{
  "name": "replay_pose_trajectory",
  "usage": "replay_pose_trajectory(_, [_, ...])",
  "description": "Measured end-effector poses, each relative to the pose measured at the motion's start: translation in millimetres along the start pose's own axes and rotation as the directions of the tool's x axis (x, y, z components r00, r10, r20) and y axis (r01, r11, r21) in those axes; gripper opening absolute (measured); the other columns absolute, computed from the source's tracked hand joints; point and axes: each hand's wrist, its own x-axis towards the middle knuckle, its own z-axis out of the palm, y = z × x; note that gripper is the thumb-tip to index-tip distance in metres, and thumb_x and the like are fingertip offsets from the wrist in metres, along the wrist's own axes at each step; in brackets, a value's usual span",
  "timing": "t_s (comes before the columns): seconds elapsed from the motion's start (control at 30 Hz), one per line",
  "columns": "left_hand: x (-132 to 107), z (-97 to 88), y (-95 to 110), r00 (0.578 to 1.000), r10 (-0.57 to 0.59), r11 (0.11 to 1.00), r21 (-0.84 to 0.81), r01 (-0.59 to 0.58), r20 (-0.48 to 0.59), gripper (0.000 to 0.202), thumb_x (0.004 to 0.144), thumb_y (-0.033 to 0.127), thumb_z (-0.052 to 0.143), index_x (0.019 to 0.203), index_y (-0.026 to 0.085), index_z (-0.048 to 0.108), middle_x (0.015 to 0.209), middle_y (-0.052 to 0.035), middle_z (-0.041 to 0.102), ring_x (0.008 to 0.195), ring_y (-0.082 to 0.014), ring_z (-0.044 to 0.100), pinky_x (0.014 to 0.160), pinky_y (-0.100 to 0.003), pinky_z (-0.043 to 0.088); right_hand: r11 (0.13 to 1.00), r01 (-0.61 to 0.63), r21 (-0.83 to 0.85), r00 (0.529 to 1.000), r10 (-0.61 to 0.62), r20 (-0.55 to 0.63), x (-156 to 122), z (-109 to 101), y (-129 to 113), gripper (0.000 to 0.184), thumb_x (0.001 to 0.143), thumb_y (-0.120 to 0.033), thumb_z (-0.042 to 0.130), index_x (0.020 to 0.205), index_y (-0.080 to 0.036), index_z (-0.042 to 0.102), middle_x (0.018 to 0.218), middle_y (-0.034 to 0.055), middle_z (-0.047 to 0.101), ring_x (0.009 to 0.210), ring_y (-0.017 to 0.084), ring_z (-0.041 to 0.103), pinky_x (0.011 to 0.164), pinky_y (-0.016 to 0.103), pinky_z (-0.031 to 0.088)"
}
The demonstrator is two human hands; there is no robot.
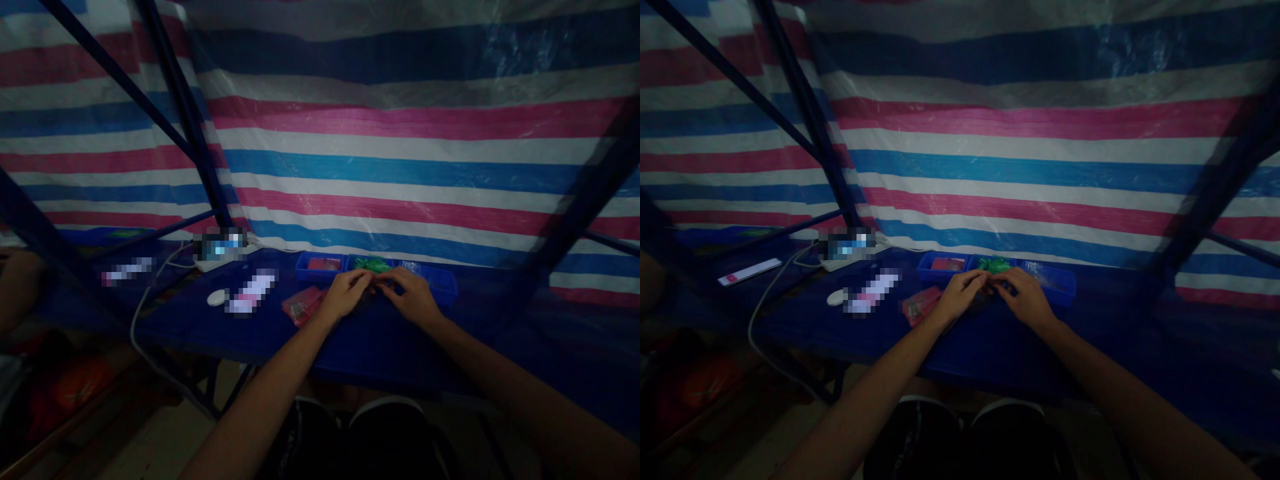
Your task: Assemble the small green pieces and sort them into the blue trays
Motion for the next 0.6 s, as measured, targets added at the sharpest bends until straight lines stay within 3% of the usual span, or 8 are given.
replay_pose_trajectory(0.13, [1.9, 1.1, -6.4, 0.996, -0.028, 0.997, 0.067, 0.034, -0.084, 0.033, 0.097, 0.042, 0.057, 0.105, 0.016, 0.074, 0.097, -0.0064, 0.077, 0.086, -0.0185, 0.071, 0.077, -0.027, 0.054, 1.0, 0.015, 0.008, 0.999, -0.015, 0.034, -0.1, 0.3, -1.5, 0.024, 0.092, -0.034, 0.068, 0.115, -0.029, 0.073, 0.106, 0.0071, 0.074, 0.089, 0.026, 0.068, 0.085, 0.045, 0.055])
replay_pose_trajectory(0.23, [3.3, 3.5, -11.9, 0.989, -0.07, 0.996, 0.039, 0.076, -0.129, 0.026, 0.092, 0.036, 0.065, 0.105, 0.015, 0.072, 0.094, -0.0068, 0.077, 0.079, -0.017, 0.07, 0.072, -0.026, 0.054, 0.998, -0.057, 0.026, 0.998, 0.057, 0.018, -0.5, 0.0, -3.6, 0.024, 0.093, -0.041, 0.067, 0.112, -0.029, 0.074, 0.106, 0.0065, 0.075, 0.085, 0.024, 0.069, 0.083, 0.044, 0.057])
replay_pose_trajectory(0.4, [3.1, 6.2, -13.8, 0.995, -0.048, 0.999, 0.017, 0.05, -0.083, 0.021, 0.088, 0.029, 0.071, 0.102, 0.015, 0.068, 0.091, -0.0055, 0.075, 0.078, -0.0151, 0.071, 0.072, -0.025, 0.054, 0.975, -0.2, 0.102, 0.977, 0.206, -0.05, -0.3, 1.4, 1.3, 0.028, 0.092, -0.043, 0.067, 0.113, -0.026, 0.073, 0.114, 0.0079, 0.076, 0.087, 0.024, 0.072, 0.084, 0.043, 0.059])
replay_pose_trajectory(0.5, [1.9, 8.1, -14.5, 0.999, -0.027, 0.998, -0.062, 0.024, -0.034, 0.028, 0.088, 0.029, 0.072, 0.11, 0.017, 0.059, 0.09, -0.0047, 0.075, 0.079, -0.0153, 0.073, 0.073, -0.025, 0.055, 0.938, -0.253, 0.237, 0.967, 0.254, 0.024, -0.1, 4.0, 8.3, 0.035, 0.089, -0.04, 0.071, 0.121, -0.026, 0.07, 0.12, 0.0084, 0.075, 0.098, 0.025, 0.074, 0.088, 0.043, 0.061])
replay_pose_trajectory(0.6, [1.0, 9.1, -15.8, 1.0, -0.021, 0.995, -0.102, 0.021, 0.001, 0.034, 0.088, 0.029, 0.072, 0.113, 0.019, 0.052, 0.089, -0.0045, 0.076, 0.077, -0.0153, 0.074, 0.074, -0.026, 0.056, 0.897, -0.286, 0.337, 0.958, 0.266, 0.106, 0.0, 5.2, 12.5, 0.033, 0.088, -0.038, 0.072, 0.118, -0.025, 0.071, 0.113, 0.0077, 0.077, 0.103, 0.026, 0.074, 0.09, 0.044, 0.061])
